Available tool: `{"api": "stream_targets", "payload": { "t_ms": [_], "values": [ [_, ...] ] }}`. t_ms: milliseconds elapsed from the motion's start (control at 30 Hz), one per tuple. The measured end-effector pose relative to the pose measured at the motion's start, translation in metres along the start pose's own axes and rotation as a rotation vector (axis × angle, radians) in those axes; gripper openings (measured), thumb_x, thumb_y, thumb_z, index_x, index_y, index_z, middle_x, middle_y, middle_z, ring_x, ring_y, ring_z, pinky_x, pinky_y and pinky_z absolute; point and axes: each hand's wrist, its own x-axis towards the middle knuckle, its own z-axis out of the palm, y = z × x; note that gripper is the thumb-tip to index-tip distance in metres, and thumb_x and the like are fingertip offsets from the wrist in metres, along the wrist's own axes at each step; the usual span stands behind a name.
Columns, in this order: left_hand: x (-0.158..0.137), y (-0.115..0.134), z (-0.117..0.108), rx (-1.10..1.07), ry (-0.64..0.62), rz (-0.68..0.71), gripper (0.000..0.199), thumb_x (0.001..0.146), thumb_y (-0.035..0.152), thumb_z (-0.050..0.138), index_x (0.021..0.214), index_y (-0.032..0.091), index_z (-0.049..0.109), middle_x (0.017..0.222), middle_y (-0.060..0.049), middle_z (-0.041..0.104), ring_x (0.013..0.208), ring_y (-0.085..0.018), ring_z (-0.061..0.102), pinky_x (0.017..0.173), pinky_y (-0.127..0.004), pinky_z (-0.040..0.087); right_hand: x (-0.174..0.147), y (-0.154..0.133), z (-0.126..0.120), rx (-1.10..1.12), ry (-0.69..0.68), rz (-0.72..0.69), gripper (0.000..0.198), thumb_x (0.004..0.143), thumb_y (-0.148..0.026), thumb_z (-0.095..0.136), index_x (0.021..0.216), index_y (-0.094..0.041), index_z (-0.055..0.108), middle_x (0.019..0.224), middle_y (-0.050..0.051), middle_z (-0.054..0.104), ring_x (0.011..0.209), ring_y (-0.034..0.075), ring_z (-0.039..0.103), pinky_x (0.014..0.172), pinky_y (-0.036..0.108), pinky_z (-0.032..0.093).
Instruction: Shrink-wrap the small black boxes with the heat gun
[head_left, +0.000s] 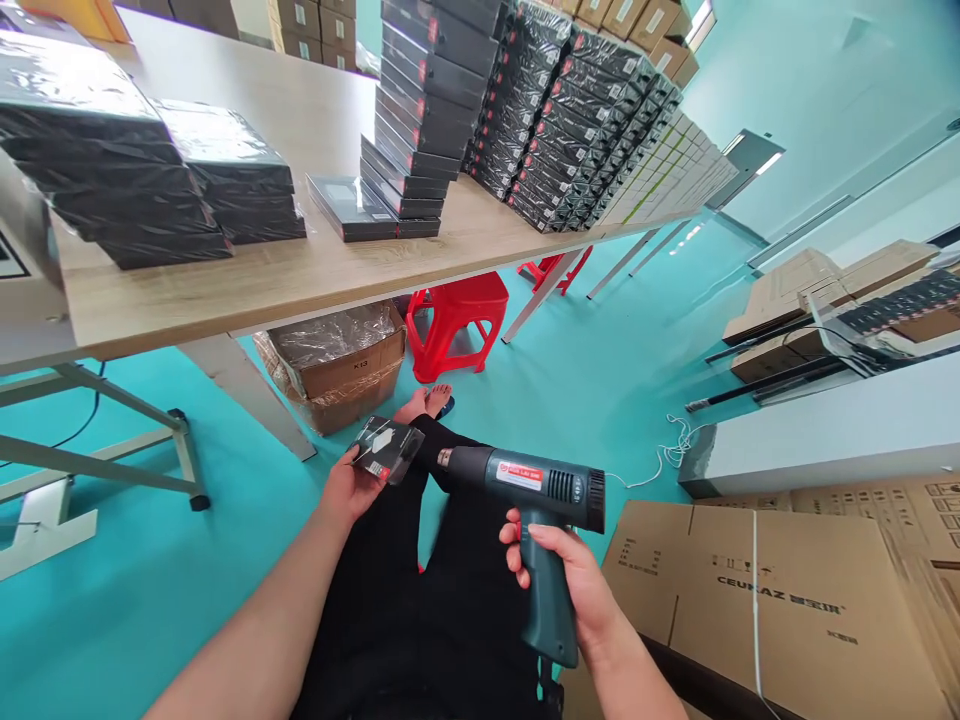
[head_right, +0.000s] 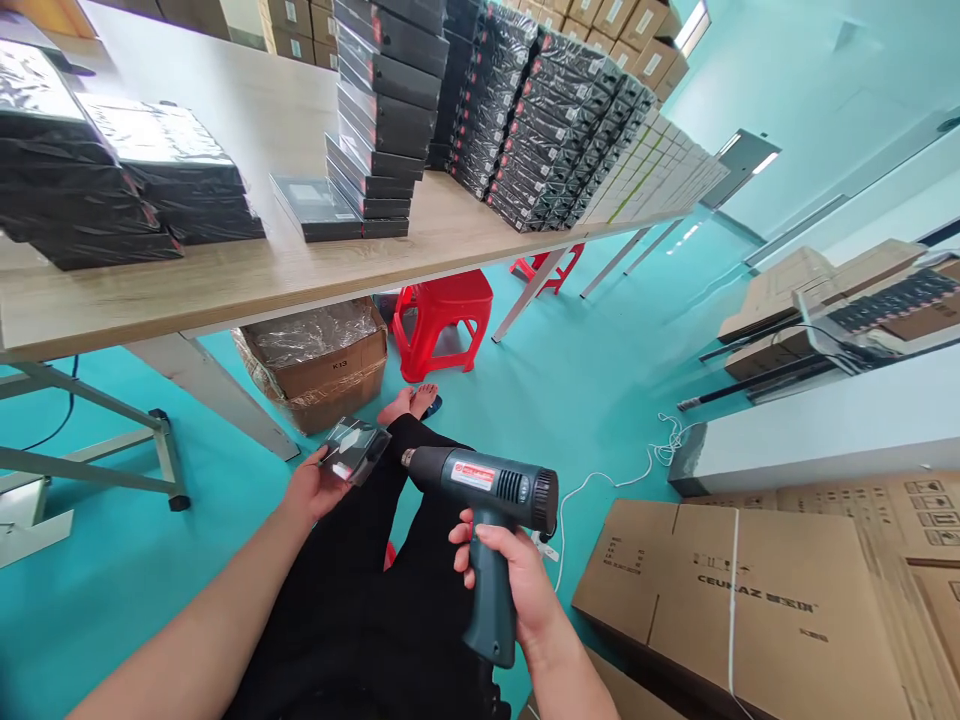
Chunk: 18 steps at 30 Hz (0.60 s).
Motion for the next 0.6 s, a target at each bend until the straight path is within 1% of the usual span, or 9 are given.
{"api": "stream_targets", "payload": {
  "t_ms": [100, 267, 467, 600],
  "values": [
    [0.004, -0.003, -0.001, -0.058, 0.022, -0.076, 0.024, 0.088, 0.024, 0.047, 0.108, 0.015, 0.055, 0.094, -0.011, 0.068, 0.081, -0.023, 0.068, 0.068, -0.041, 0.057, 0.002, -0.001, -0.002, 0.105, 0.001, -0.008, 0.029, 0.084, -0.026, 0.051, 0.107, -0.011, 0.061, 0.092, 0.011, 0.065, 0.068, 0.016, 0.059, 0.054, 0.024, 0.046],
    [0.006, -0.009, 0.0, -0.035, -0.012, -0.104, 0.025, 0.088, 0.024, 0.047, 0.109, 0.013, 0.055, 0.093, -0.012, 0.068, 0.082, -0.024, 0.068, 0.069, -0.042, 0.058, 0.005, -0.004, 0.003, 0.161, -0.017, -0.037, 0.029, 0.084, -0.027, 0.051, 0.107, -0.011, 0.061, 0.092, 0.011, 0.065, 0.067, 0.016, 0.058, 0.054, 0.025, 0.045],
    [0.001, -0.01, 0.002, -0.006, -0.005, -0.123, 0.027, 0.088, 0.025, 0.047, 0.11, 0.012, 0.055, 0.097, -0.013, 0.068, 0.083, -0.026, 0.068, 0.07, -0.045, 0.057, 0.015, -0.012, 0.015, 0.116, -0.034, -0.043, 0.028, 0.083, -0.027, 0.053, 0.104, -0.011, 0.062, 0.092, 0.011, 0.066, 0.068, 0.016, 0.059, 0.055, 0.025, 0.046],
    [0.004, -0.011, -0.001, -0.04, -0.035, -0.127, 0.028, 0.089, 0.025, 0.045, 0.113, 0.014, 0.054, 0.099, -0.013, 0.067, 0.084, -0.026, 0.068, 0.071, -0.045, 0.057, 0.017, -0.018, 0.028, 0.039, -0.054, -0.048, 0.025, 0.082, -0.026, 0.054, 0.102, -0.012, 0.062, 0.089, 0.01, 0.067, 0.067, 0.016, 0.06, 0.054, 0.025, 0.047]
  ]
}}
